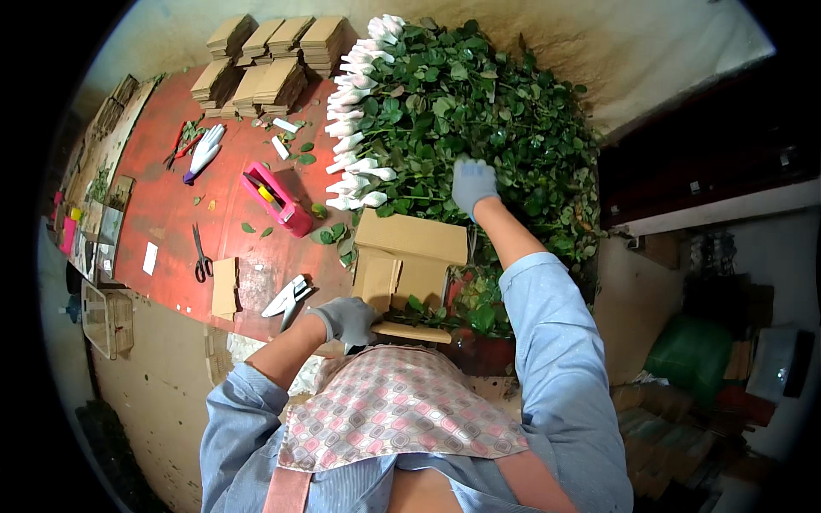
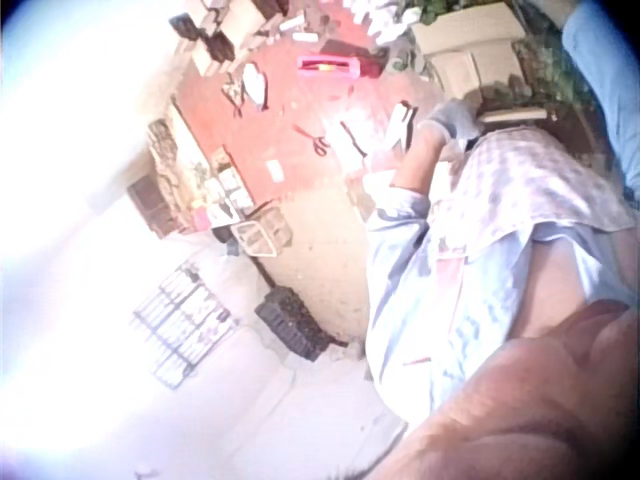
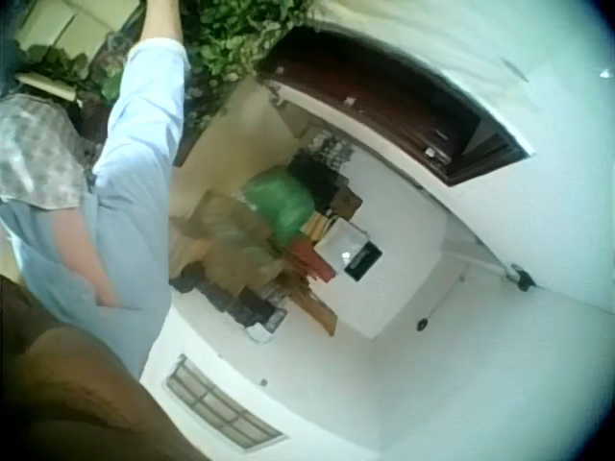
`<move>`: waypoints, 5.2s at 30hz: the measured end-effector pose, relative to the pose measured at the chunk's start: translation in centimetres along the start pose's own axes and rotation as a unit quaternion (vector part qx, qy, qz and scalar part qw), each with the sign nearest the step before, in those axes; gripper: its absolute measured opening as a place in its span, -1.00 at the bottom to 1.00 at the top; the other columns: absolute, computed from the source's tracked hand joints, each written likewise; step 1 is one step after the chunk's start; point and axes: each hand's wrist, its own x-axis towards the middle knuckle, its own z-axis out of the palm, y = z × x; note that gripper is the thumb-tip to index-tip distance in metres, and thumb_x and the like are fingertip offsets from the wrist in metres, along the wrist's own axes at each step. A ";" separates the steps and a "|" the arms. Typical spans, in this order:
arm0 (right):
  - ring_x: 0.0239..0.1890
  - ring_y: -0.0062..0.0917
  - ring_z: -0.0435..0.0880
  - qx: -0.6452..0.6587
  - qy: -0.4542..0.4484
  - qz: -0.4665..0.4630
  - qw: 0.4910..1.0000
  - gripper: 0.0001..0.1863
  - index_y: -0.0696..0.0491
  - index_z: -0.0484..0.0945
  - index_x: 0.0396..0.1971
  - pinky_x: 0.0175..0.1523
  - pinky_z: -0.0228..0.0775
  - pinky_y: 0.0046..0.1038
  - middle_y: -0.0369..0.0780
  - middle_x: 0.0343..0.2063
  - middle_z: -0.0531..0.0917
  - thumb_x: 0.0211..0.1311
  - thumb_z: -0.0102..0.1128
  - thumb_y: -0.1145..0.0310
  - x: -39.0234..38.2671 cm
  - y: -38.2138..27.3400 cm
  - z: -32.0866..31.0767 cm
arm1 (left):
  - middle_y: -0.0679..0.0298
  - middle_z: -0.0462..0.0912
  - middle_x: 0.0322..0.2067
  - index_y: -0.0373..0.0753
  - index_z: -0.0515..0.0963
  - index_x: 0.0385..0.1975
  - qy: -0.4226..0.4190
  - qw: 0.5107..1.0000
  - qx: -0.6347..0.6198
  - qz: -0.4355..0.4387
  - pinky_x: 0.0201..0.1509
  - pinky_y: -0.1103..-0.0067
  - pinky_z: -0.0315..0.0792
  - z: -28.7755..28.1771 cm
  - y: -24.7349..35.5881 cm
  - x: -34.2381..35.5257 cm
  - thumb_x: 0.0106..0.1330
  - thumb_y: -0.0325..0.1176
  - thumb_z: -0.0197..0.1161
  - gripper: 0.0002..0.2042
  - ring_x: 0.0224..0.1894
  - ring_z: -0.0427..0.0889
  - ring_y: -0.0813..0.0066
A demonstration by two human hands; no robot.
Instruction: The person arranges artificial flowers into a black tray, securing them with a cardboard divider and a stapler. They then move the tray to a table and proceed to pack a cardboard box with more flowers and greenery.
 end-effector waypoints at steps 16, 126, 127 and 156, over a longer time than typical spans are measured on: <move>-0.15 -0.32 0.58 -0.042 0.315 -0.184 0.930 -0.83 -0.07 0.56 -0.25 -0.04 0.45 -0.26 -0.25 -0.33 0.59 0.12 0.20 0.41 -9.2 1.7 -22.1 | -0.03 0.75 -0.18 -0.11 0.69 0.00 -0.008 0.999 -0.012 -0.035 0.04 0.21 0.56 0.0 0.1 -0.6 0.19 0.02 0.22 -0.53 -0.07 0.71 -0.04; -0.15 -0.31 0.62 0.000 -0.024 -0.130 0.991 -0.73 -0.03 0.55 -0.13 -0.11 0.47 -0.24 -0.20 -0.26 0.62 0.15 0.29 0.32 -23.4 -0.9 -7.5 | 0.00 0.63 0.15 -0.03 0.55 0.25 -0.022 0.999 -0.036 -0.028 0.29 0.26 0.46 -0.5 0.0 -0.2 0.18 0.09 0.25 -0.38 0.17 0.61 -0.01; -0.15 -0.26 0.62 0.039 -0.024 -0.135 0.990 -0.78 -0.02 0.56 -0.19 -0.08 0.48 -0.23 -0.18 -0.27 0.61 0.16 0.30 0.32 -24.0 -1.2 -4.8 | 0.00 0.63 0.15 -0.04 0.55 0.26 -0.027 0.998 -0.032 -0.042 0.28 0.26 0.46 -0.8 0.2 -0.5 0.17 0.07 0.26 -0.37 0.17 0.61 -0.01; -0.18 -0.20 0.76 0.192 -0.099 -0.315 0.924 -0.77 0.07 0.53 -0.07 -0.17 0.61 -0.20 -0.06 -0.21 0.68 0.36 -0.01 0.39 -15.8 -14.2 5.3 | -0.05 0.67 0.06 -0.26 0.48 0.28 0.093 0.960 -0.231 0.130 0.18 0.34 0.52 -1.9 -3.1 -0.4 0.23 -0.13 0.40 -0.38 0.09 0.65 0.03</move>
